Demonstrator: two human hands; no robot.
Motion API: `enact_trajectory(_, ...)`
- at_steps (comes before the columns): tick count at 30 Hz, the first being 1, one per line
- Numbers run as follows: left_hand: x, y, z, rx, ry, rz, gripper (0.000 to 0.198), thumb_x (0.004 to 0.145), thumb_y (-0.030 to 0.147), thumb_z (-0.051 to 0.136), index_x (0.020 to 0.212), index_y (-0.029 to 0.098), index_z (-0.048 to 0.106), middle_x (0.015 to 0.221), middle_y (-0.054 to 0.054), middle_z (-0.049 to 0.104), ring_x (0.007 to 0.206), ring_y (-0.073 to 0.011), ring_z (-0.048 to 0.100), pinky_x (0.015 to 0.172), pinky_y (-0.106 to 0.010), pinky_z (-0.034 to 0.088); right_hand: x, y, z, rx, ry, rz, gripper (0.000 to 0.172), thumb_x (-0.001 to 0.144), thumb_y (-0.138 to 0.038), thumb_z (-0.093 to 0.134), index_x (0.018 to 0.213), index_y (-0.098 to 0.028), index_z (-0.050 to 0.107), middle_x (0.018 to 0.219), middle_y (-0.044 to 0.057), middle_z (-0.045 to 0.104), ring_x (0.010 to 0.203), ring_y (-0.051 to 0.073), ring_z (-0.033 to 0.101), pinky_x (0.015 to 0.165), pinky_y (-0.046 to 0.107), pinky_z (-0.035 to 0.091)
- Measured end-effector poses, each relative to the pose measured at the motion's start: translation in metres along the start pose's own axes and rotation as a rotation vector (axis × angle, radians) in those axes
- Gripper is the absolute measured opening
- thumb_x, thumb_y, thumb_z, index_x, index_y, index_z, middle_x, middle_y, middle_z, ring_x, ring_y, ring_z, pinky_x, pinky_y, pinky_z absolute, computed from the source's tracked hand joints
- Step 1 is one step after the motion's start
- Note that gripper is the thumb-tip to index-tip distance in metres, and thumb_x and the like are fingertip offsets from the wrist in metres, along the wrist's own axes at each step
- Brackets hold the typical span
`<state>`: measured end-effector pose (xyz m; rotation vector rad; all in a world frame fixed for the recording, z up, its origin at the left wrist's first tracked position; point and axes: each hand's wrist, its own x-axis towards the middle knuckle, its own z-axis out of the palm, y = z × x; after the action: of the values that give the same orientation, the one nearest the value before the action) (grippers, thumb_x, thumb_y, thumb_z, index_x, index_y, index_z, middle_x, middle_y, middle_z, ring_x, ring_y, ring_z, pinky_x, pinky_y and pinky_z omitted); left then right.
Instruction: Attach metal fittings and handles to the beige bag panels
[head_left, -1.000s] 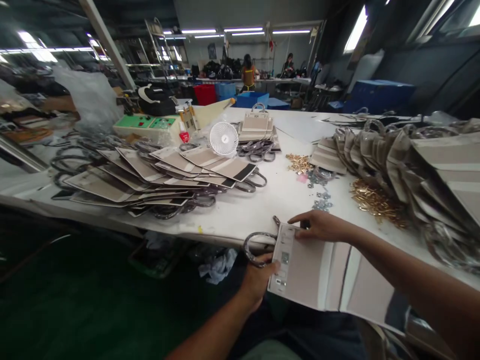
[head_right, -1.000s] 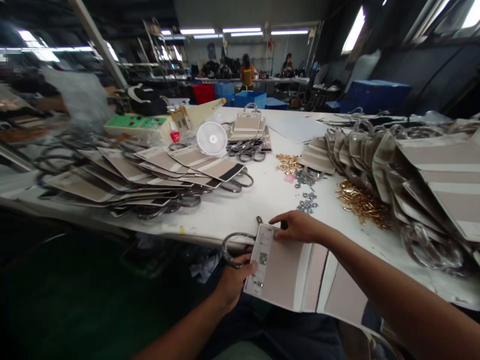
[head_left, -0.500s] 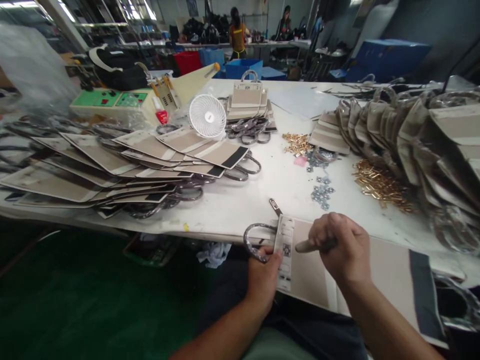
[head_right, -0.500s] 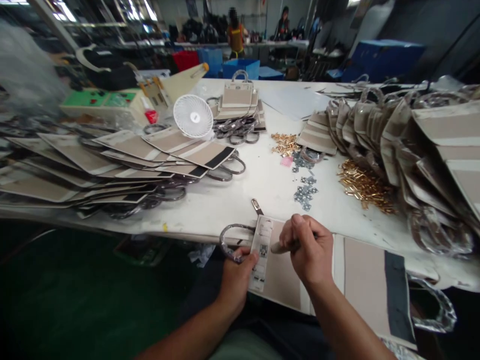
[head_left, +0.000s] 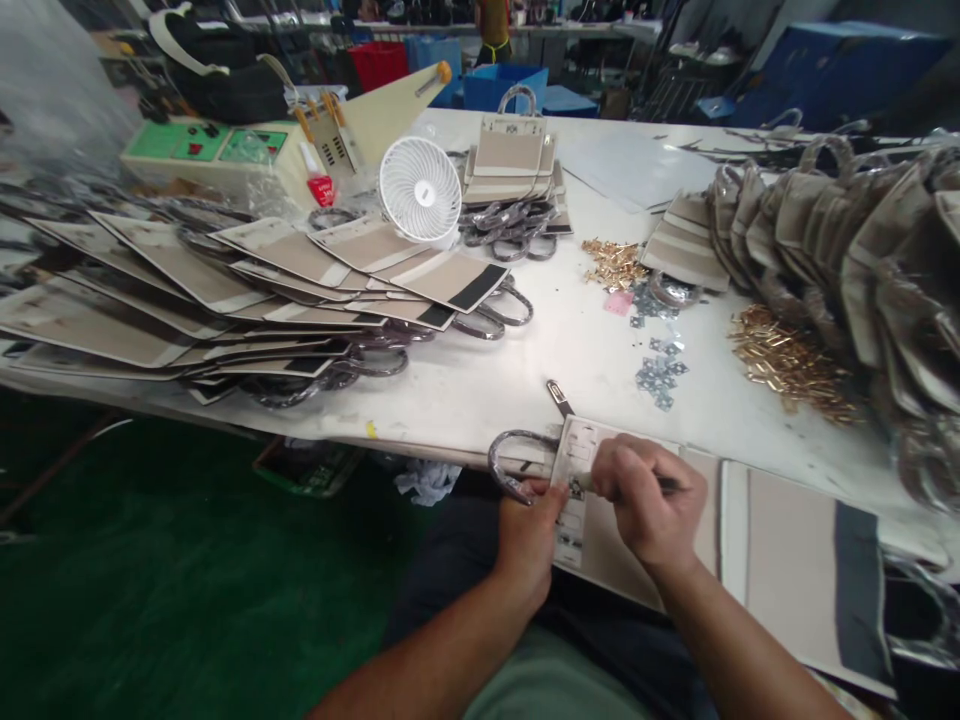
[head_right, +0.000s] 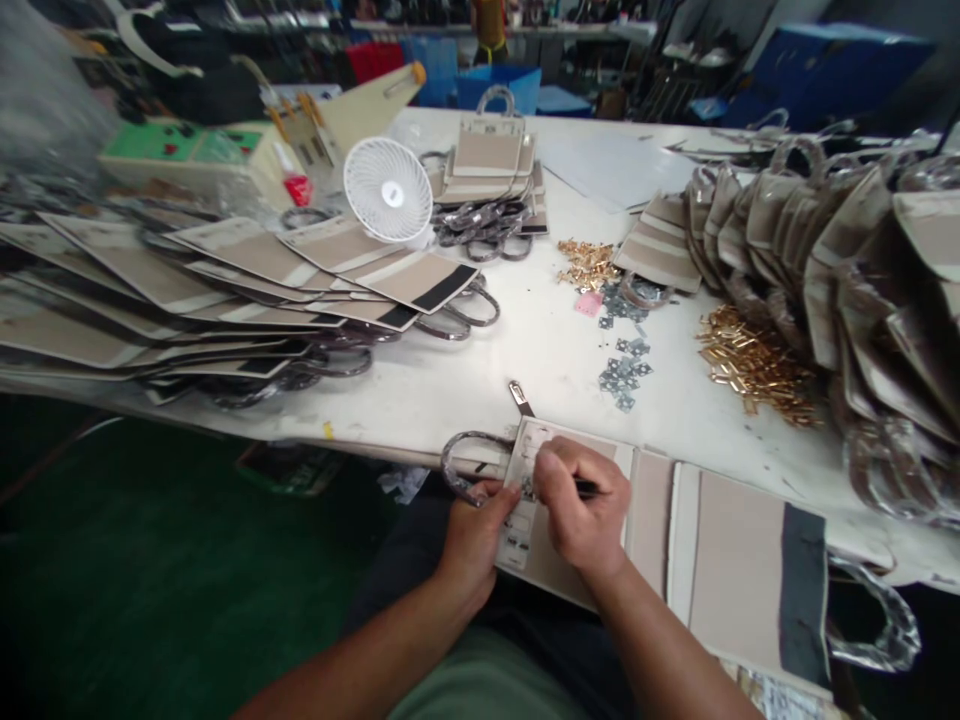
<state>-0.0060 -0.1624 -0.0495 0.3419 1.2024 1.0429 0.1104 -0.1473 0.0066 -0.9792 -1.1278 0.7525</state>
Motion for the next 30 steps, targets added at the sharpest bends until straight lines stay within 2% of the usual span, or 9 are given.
enact_trajectory(3,-0.002,0.004,-0.003,-0.011,-0.049,-0.029,0.047,0.057,0.05,0.097,0.071,0.013,0.07,0.069,-0.006,0.07,0.062,-0.0164,0.063,0.061,-0.027,0.05,0.001,-0.001,0.005,-0.183,-0.166,-0.037,0.045,0.102,-0.029,0.064,0.061,-0.021,0.047,0.06,-0.001,0.053,0.056,0.013,0.048,0.056,0.031,0.037)
enact_trajectory(5,-0.004,0.004,-0.006,0.0,-0.094,-0.063,0.049,0.056,0.052,0.096,0.073,0.013,0.071,0.071,-0.008,0.072,0.063,-0.0178,0.065,0.061,-0.028,0.05,0.007,-0.002,0.006,-0.229,-0.199,0.005,0.047,0.102,-0.034,0.064,0.06,-0.021,0.049,0.059,-0.001,0.053,0.054,0.013,0.048,0.056,0.03,0.037)
enact_trajectory(9,-0.003,0.0,-0.01,0.068,-0.091,-0.004,0.049,0.059,0.054,0.093,0.069,0.012,0.071,0.065,-0.008,0.069,0.058,-0.0169,0.062,0.057,-0.027,0.048,0.021,-0.005,0.004,-0.148,-0.093,0.168,0.05,0.101,-0.044,0.065,0.058,-0.023,0.05,0.052,-0.002,0.052,0.048,0.014,0.048,0.05,0.03,0.038)
enact_trajectory(12,-0.002,-0.004,-0.008,0.083,-0.057,0.05,0.046,0.06,0.051,0.092,0.061,0.013,0.067,0.057,-0.004,0.063,0.052,-0.0132,0.055,0.052,-0.025,0.042,0.027,-0.011,0.007,-0.116,-0.069,0.165,0.052,0.1,-0.046,0.066,0.057,-0.023,0.049,0.05,-0.002,0.052,0.047,0.014,0.049,0.049,0.029,0.039)
enact_trajectory(16,-0.002,-0.002,-0.004,0.079,-0.048,0.082,0.043,0.062,0.049,0.091,0.058,0.015,0.065,0.055,-0.002,0.06,0.049,-0.0121,0.051,0.05,-0.024,0.038,0.034,-0.022,0.023,-0.202,-0.236,0.187,0.055,0.098,-0.052,0.066,0.054,-0.022,0.052,0.049,-0.001,0.053,0.046,0.013,0.047,0.049,0.028,0.037)
enact_trajectory(20,-0.002,0.002,-0.003,0.092,-0.029,0.102,0.041,0.064,0.044,0.09,0.054,0.016,0.063,0.053,-0.001,0.058,0.05,-0.0122,0.05,0.05,-0.024,0.037,0.042,-0.025,0.036,-0.313,-0.409,0.226,0.057,0.096,-0.053,0.066,0.052,-0.021,0.049,0.048,-0.003,0.048,0.047,0.011,0.041,0.048,0.027,0.032)
enact_trajectory(24,-0.003,0.006,-0.002,0.084,-0.047,0.089,0.043,0.064,0.043,0.09,0.051,0.017,0.059,0.051,0.0,0.055,0.049,-0.0116,0.047,0.05,-0.025,0.037,0.042,-0.017,0.031,-0.378,-0.509,0.21,0.056,0.097,-0.049,0.065,0.053,-0.02,0.046,0.051,-0.003,0.044,0.051,0.011,0.038,0.05,0.027,0.03)
enact_trajectory(27,-0.004,0.007,-0.002,0.082,-0.058,0.064,0.042,0.065,0.045,0.089,0.052,0.017,0.06,0.051,-0.001,0.056,0.049,-0.0117,0.047,0.05,-0.025,0.037,0.035,-0.014,0.015,-0.305,-0.473,0.168,0.054,0.1,-0.043,0.064,0.054,-0.02,0.046,0.054,-0.002,0.048,0.052,0.012,0.042,0.051,0.029,0.033)
enact_trajectory(30,-0.003,0.005,-0.004,0.093,-0.057,0.037,0.04,0.066,0.046,0.088,0.057,0.015,0.065,0.053,-0.002,0.059,0.049,-0.0122,0.05,0.049,-0.024,0.038,0.028,-0.021,0.002,-0.114,-0.314,0.111,0.049,0.101,-0.034,0.065,0.056,-0.021,0.049,0.054,-0.001,0.051,0.05,0.014,0.047,0.051,0.03,0.038)
